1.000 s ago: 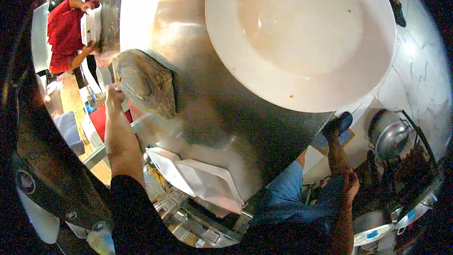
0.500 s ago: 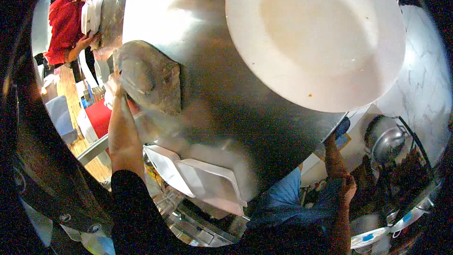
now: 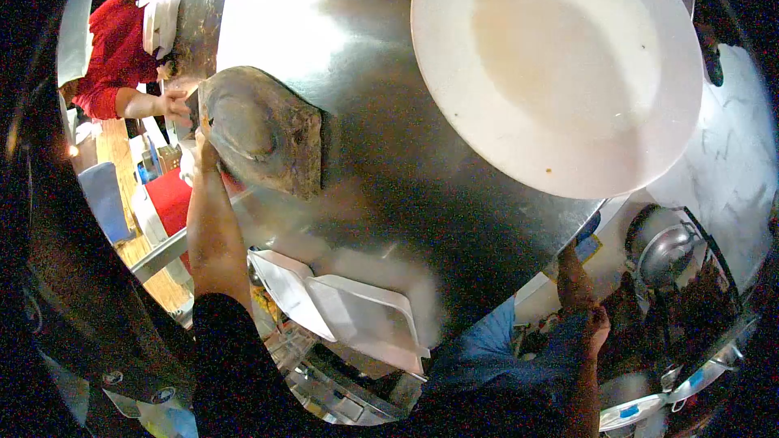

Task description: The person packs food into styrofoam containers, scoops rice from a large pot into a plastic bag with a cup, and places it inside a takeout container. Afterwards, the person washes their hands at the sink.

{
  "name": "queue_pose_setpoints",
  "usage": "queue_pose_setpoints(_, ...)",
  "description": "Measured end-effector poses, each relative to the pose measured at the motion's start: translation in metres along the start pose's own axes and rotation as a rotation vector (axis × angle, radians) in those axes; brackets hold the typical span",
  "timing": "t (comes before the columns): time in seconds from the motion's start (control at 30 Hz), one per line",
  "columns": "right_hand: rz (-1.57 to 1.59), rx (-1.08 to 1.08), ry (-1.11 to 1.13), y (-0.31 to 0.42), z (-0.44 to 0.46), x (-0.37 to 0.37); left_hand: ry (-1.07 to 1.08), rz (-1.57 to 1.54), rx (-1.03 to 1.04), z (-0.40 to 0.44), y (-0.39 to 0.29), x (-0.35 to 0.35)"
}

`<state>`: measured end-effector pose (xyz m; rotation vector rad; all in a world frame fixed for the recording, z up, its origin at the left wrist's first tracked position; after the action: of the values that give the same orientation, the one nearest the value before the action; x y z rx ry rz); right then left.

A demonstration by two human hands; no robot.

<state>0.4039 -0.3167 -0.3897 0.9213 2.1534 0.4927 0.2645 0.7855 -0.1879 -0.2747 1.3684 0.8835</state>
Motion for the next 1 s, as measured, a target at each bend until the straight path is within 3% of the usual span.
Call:
queue_pose_setpoints(0.07,0.022,-0.054,0.003,-0.005,-0.002,0.001,-0.156,0.028,0.126,-0.002,0.012,0.005)
queue_pose_setpoints(0.1,0.034,-0.053,0.001,-0.012,-0.002,0.001,0.094,0.091,-0.1,0.004,-0.06,-0.063)
queue_pose_setpoints(0.2,0.042,-0.032,0.003,-0.027,-0.001,0.001,0.092,0.236,-0.15,0.003,-0.037,-0.056)
queue_pose_setpoints(0.3,0.088,0.038,0.01,-0.049,-0.003,0.001,-0.097,-0.013,-0.307,-0.007,-0.003,-0.05)
queue_pose_setpoints(0.37,0.25,0.092,-0.037,-0.05,-0.009,-0.001,-0.068,0.025,-0.447,-0.008,-0.035,-0.086)
queue_pose_setpoints(0.4,0.193,0.085,0.02,-0.046,-0.01,0.001,-0.051,0.044,-0.52,-0.012,-0.046,-0.102)
queue_pose_setpoints(0.47,0.077,0.068,0.131,-0.049,-0.011,0.003,-0.075,-0.252,-0.658,-0.014,-0.035,-0.1)
queue_pose_setpoints(0.5,0.503,0.157,0.038,-0.066,-0.009,0.007,-0.104,-0.379,-0.724,-0.015,-0.04,-0.106)
queue_pose_setpoints(0.53,0.423,0.08,0.05,-0.07,-0.011,0.009,-0.135,-0.51,-0.788,-0.016,-0.051,-0.114)
queue_pose_setpoints(0.6,0.257,-0.075,0.065,-0.063,-0.014,-0.003,-0.14,-0.563,-0.736,-0.013,-0.094,-0.143)
queue_pose_setpoints(0.63,0.371,-0.013,0.093,-0.043,-0.018,0.002,-0.118,-0.485,-0.619,-0.01,-0.131,-0.167)
queue_pose_setpoints(0.73,0.138,0.023,0.064,-0.075,-0.021,-0.006,0.138,-0.499,-0.347,-0.019,-0.241,-0.208)
queue_pose_setpoints(0.8,0.152,-0.021,0.132,-0.044,-0.027,-0.007,0.31,-0.25,-0.353,-0.046,-0.297,-0.206)
queue_pose_setpoints(0.87,0.267,-0.048,0.177,-0.003,-0.034,-0.002,0.365,-0.227,-0.416,-0.069,-0.339,-0.219)
queue_pose_setpoints(1.0,0.407,0.02,0.178,0.01,-0.04,-0.02,0.367,-0.238,-0.454,-0.077,-0.347,-0.225)
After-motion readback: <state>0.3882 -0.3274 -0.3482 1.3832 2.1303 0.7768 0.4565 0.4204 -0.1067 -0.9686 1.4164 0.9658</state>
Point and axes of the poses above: each hand's wrist, its own z-axis towards the middle knuckle, its own x-axis out of the palm, y = z × x, the point moved 9 cm from there along z, towards the middle knuckle, and after that the axes turned 13 degrees about z, right-handed, at the moved point
